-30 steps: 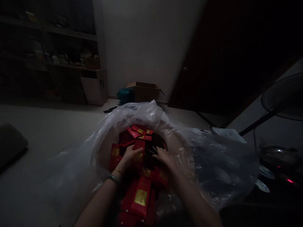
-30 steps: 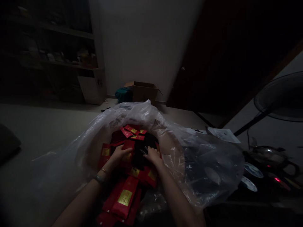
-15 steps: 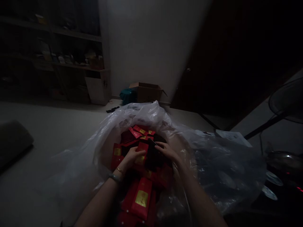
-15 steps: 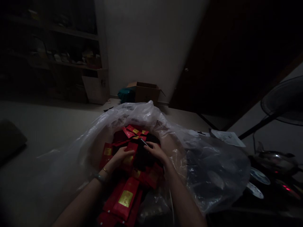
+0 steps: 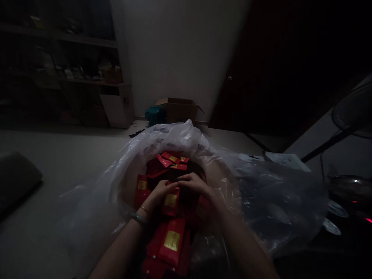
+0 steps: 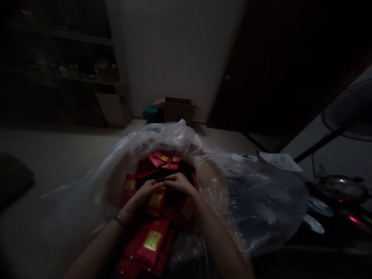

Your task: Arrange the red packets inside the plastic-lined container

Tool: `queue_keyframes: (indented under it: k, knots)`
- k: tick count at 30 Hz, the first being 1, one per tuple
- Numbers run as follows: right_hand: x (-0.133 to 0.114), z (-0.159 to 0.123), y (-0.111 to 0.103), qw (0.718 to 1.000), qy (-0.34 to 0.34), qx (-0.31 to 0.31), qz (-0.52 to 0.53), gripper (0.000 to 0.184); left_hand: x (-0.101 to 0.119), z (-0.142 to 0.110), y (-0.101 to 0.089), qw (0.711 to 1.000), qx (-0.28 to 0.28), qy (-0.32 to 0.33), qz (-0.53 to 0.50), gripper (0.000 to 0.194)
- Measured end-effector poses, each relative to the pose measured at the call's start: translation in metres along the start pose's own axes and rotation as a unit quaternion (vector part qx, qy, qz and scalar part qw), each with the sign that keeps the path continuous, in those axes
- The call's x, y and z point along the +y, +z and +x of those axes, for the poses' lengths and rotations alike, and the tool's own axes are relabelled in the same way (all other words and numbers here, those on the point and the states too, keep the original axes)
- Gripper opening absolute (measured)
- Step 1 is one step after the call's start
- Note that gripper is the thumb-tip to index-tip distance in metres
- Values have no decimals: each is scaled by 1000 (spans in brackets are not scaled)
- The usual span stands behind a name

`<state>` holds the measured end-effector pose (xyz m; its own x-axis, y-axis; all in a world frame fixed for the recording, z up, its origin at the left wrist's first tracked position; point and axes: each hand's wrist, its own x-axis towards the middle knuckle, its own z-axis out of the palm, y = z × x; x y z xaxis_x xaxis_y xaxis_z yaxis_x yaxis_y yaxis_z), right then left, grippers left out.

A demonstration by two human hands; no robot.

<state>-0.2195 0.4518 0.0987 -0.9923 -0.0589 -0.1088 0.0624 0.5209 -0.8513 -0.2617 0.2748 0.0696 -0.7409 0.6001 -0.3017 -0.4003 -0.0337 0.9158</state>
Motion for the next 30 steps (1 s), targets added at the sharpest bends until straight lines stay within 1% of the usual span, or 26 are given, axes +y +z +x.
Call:
queue_keyframes:
  k: [3, 6, 11, 17, 21, 30]
  knots:
    - [-1, -4, -1, 1000, -15, -5, 3, 39, 5, -1, 0, 999, 39, 24, 22, 51]
    - [0, -7, -1, 1000, -13, 3, -5, 37, 6, 1, -2, 996, 56, 49, 42, 52]
    - [0, -8, 0, 1000, -9, 24, -15, 35, 1, 4, -5, 995, 48, 46, 69, 50]
    - [-1, -10, 2, 999, 1, 35, -25, 35, -1, 3, -6, 996, 27, 59, 53, 42]
    - [0, -10, 4, 999, -7, 32, -34, 33, -1, 4, -8, 995, 36, 68, 56, 39]
    - [0, -9, 7, 999, -11, 36, -32, 32, -2, 6, -8, 995, 49, 61, 56, 36]
